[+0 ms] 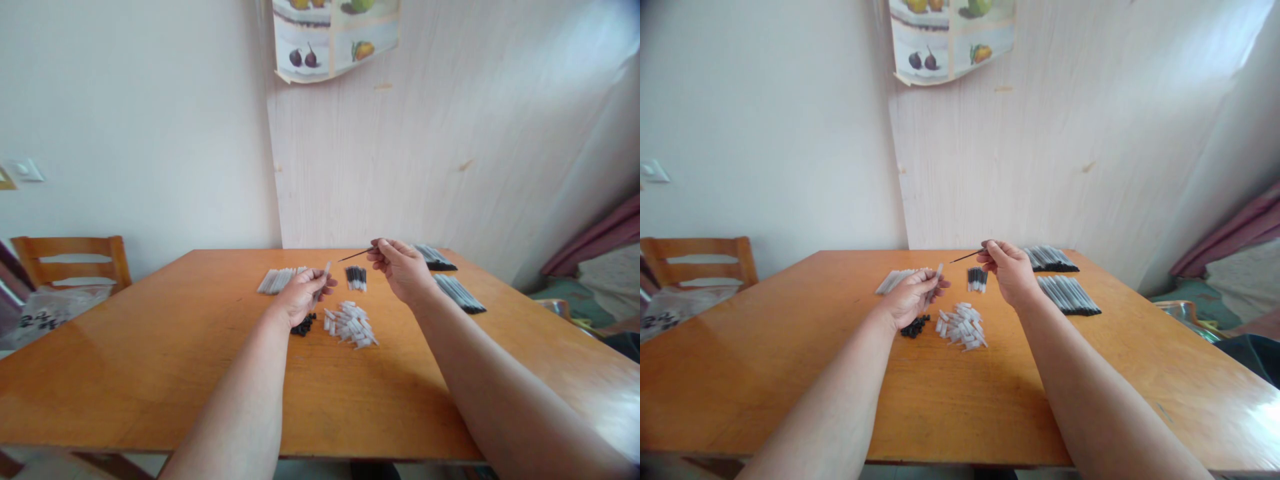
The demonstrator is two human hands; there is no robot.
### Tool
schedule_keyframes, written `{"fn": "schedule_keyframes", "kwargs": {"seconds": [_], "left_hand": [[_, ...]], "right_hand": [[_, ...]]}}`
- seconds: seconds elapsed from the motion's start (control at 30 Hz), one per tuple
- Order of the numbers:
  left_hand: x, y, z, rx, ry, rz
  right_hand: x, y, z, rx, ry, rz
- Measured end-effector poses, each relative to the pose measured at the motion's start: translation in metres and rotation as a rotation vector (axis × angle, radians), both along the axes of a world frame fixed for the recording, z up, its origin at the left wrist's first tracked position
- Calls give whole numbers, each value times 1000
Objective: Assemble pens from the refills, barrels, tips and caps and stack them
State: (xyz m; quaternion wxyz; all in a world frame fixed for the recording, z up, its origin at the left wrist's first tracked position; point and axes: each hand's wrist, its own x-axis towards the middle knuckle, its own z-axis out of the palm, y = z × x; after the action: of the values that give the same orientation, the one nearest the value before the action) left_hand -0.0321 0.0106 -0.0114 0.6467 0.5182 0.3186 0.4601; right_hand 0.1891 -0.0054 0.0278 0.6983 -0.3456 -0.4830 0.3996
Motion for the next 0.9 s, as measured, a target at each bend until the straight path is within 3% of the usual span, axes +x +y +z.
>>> {"fn": "schedule_keyframes", "kwargs": {"seconds": [0.3,0.73,0.9], "left_hand": [[0,4,-6,71,137,-93],[1,2,-7,101,247,-78],[2,0,-10,95,273,-132]], "right_hand": [[4,6,-5,41,-70,-56],[1,3,-5,17,-140,-63],[-3,3,-7,26,-181,-130]]}}
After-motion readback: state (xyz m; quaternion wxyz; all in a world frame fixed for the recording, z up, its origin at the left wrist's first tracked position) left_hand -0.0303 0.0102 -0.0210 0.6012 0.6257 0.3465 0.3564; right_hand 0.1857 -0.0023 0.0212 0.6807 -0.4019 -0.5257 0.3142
